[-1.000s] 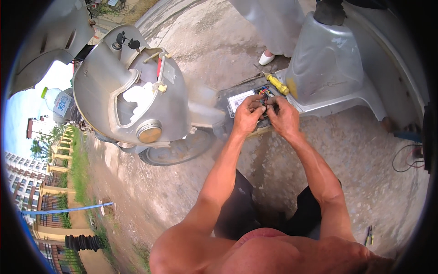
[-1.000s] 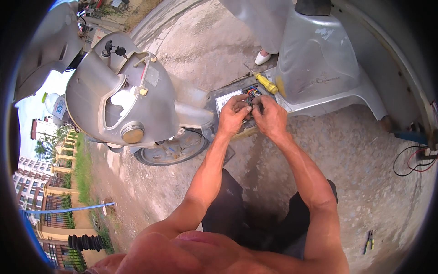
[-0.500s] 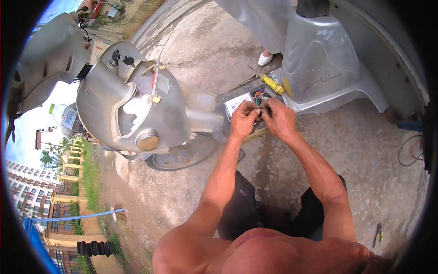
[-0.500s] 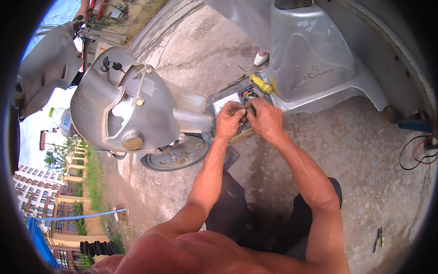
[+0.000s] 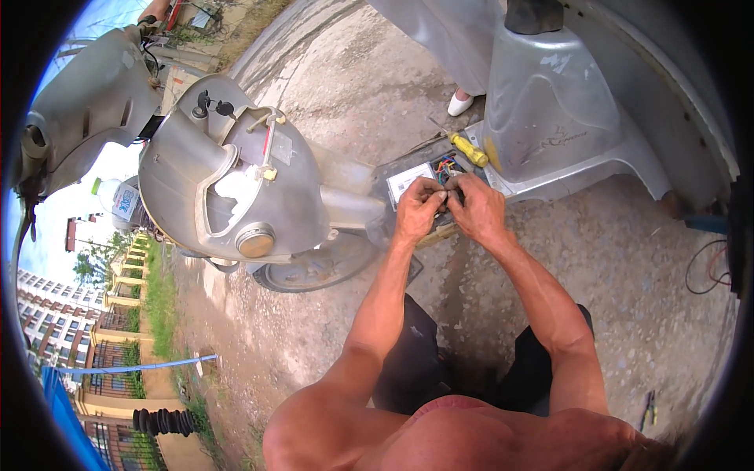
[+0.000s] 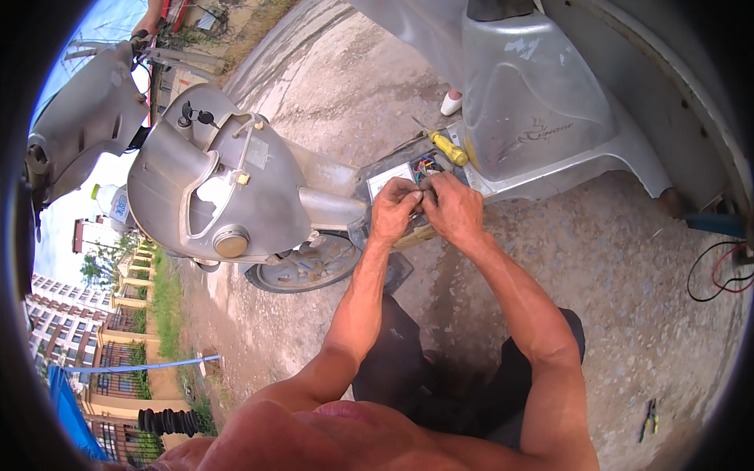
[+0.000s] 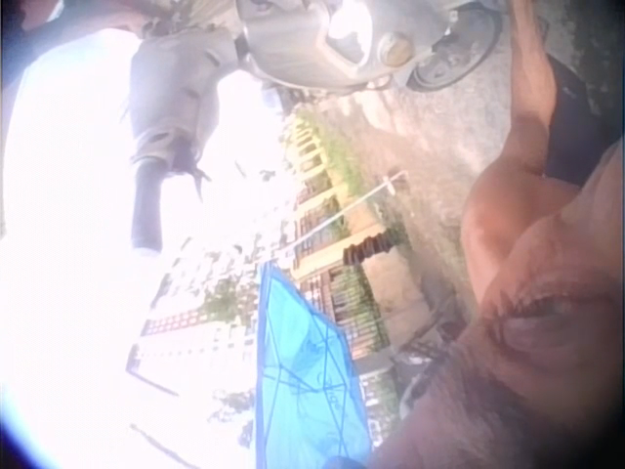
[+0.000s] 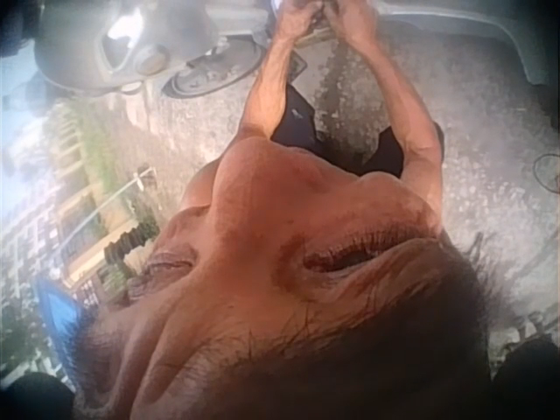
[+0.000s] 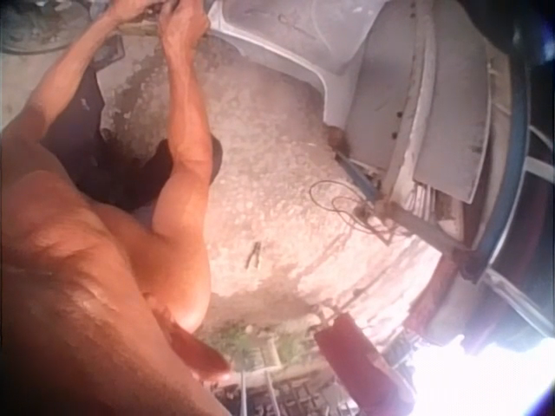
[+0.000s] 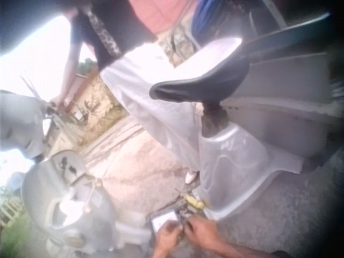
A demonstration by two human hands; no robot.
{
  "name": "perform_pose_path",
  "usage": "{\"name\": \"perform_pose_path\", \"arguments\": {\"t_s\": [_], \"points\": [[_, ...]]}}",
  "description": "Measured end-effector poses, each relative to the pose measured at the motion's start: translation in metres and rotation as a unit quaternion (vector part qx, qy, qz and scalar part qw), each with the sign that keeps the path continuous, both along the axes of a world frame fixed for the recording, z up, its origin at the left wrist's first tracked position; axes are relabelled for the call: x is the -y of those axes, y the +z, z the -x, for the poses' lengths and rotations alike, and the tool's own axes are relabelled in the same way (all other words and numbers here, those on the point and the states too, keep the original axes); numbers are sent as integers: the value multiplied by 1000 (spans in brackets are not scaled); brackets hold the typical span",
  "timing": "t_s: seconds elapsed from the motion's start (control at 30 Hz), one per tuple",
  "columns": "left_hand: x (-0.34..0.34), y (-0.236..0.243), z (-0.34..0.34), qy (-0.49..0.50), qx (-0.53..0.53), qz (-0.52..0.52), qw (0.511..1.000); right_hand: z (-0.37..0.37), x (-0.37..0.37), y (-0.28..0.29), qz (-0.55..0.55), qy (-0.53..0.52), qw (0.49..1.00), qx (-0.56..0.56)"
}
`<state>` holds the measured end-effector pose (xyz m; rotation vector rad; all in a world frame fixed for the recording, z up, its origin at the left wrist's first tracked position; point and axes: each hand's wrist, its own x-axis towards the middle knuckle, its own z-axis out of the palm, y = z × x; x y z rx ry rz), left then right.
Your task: The person repairs a scooter by manipulating wires inside a compartment and adjusting a lever on the handlebar by hand and using pliers.
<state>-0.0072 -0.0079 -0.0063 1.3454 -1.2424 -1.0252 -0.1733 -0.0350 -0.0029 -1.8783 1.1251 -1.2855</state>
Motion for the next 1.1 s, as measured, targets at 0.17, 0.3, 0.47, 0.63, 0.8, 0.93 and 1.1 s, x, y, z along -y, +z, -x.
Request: {"name": "perform_pose_path", "arguments": {"t_s": [0.17, 0.3, 0.47, 0.63, 0.8, 0.93, 1.1], "points": [[0, 5, 7, 29, -41, 10, 999, 0, 0, 1, -2, -6, 1000, 23], [0, 6, 6, 17, -23, 4, 1000, 2, 0, 3, -9, -3, 1000, 15], [0, -1, 2, 17, -8, 9, 1000, 2, -1, 2, -5, 7, 1000, 6], [1, -1, 1, 11, 12, 12, 1000, 0, 0, 0, 0, 1, 1000, -1], [0, 7, 10, 38, -37, 12, 999, -1, 1, -3, 3, -6, 1000, -6], [0, -2, -1, 3, -24, 12, 1000, -3, 0, -4, 13, -11, 1000, -4], [2, -2, 4, 17, 2, 14, 1000, -2, 1, -4, 14, -19, 1000, -8]]}}
